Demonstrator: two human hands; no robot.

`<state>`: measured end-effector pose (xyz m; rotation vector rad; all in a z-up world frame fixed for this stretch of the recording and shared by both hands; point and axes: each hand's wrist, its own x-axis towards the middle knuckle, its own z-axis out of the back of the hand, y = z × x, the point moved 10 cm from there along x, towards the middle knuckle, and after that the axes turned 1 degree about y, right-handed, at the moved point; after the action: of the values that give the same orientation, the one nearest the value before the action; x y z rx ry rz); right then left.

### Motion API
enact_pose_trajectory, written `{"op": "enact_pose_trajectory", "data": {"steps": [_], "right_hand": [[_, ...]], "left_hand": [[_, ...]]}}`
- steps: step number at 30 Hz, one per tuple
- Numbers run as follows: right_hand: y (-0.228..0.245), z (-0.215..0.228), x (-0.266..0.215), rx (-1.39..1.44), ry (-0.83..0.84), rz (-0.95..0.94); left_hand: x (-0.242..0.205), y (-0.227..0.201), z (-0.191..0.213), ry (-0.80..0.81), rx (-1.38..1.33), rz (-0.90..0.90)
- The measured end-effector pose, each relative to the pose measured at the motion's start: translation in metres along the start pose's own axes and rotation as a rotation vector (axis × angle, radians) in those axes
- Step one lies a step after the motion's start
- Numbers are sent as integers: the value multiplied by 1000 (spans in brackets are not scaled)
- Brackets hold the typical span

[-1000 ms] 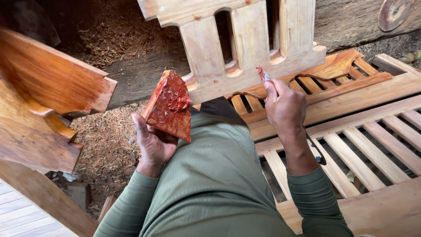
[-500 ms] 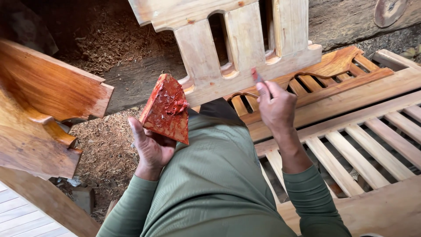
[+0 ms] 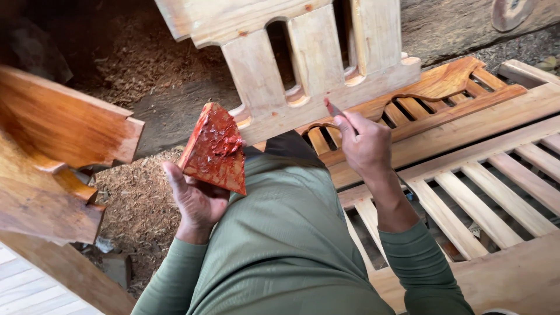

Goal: The person applies a red paste-like substance to a wooden chair backrest using a small metal spatula. They scoop the substance from a wooden block held in their left hand and spread it into the carved grooves and edges of the chair back.

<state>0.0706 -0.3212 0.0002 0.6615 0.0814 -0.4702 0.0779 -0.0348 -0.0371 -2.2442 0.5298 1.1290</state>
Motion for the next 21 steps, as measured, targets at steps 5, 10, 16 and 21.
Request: {"op": "enact_pose_trajectory", "data": {"steps": [5,10,16,21], "right_hand": [[-20,57,12,-216,-161,155],[-60,68,25,-270,-203,288],[-63,63,28,-369,-176,322],[-69,58,30,-344,-169,322]], "left_hand": [[7,2,13,43,57,14],[1,-2,-11,82,75,-4],[0,0,-9,64,87,-4],[0,0,-8,61,48,-23]]}}
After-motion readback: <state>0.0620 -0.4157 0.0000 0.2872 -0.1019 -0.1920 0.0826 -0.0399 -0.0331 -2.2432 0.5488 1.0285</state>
